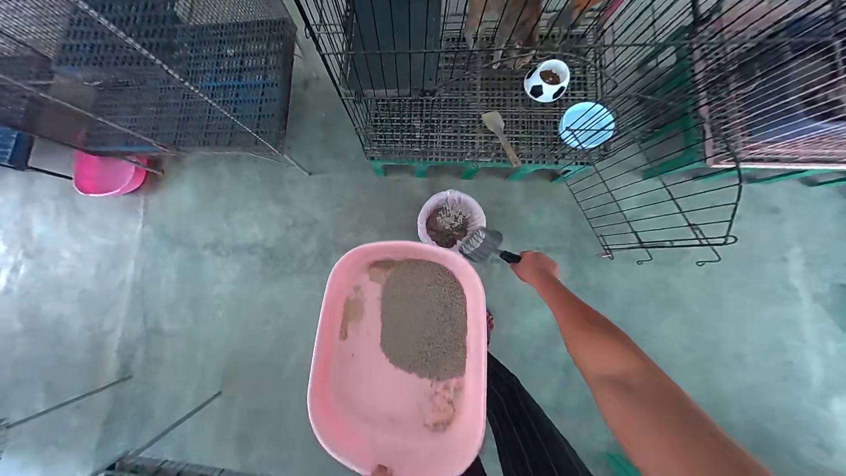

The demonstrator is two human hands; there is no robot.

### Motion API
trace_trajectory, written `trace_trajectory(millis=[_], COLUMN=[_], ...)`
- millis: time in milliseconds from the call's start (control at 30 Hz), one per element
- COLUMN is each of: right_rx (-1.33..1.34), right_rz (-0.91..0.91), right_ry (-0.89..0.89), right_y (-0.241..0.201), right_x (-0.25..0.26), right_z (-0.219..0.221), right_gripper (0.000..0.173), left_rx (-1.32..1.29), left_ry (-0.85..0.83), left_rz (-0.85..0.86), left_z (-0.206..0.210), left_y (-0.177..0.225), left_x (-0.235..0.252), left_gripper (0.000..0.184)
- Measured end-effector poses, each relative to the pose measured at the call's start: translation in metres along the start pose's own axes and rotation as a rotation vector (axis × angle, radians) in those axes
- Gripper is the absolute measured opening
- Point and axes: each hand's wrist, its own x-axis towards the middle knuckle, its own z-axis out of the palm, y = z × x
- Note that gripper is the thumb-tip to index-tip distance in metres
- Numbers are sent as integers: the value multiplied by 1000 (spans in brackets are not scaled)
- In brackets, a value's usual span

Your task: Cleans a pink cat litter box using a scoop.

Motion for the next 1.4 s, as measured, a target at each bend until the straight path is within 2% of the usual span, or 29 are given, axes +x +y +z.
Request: trace_trajectory(millis=[133, 200, 300, 367, 500, 633, 733, 833, 967, 1033, 1100, 1267, 1400], right_rx=[39, 106, 144, 199, 271, 348, 391, 412, 395, 408, 436, 495, 566], right_rz=[104, 126, 130, 147, 203, 244, 287, 327, 364, 366, 382, 405, 430], right_ry=[2, 33, 46, 38, 1, -66, -116, -133, -222, -231, -236, -148, -40], right_y=[27, 50, 84, 108, 148, 191, 208, 214, 206, 206, 201, 191, 163], right_x=[-17, -40, -70, -83, -109, -117, -113, -97, -93, -84, -82, -81, -113], right_z=[-6, -16, -31, -32, -21, 5, 20, 25, 10, -4, -16, -24, -8], right_gripper=[48, 48, 47, 47, 44, 45, 44, 43, 43, 43, 44, 43, 42], left_rx=[-131, -192, -210, -187, -102, -37, 21, 59, 129, 167, 232, 388, 423], left_ry=[-166, -237, -239, -275, -322, -325, -284, -259, -237, -244, -240, -197, -219], left_rz=[55, 59, 30, 33, 47, 10, -43, -79, -99, -80, -36, -19, -93], left_z=[75, 102, 125, 154, 228, 284, 331, 389, 435, 444, 433, 383, 341], left_y=[26, 39, 36, 41, 76, 78, 70, 65, 77, 86, 104, 160, 188], left_x=[33, 26, 15, 20, 28, 41, 48, 51, 44, 48, 58, 73, 59], left_gripper=[25, 30, 29, 26, 25, 24, 27, 22, 23, 28, 30, 33, 24])
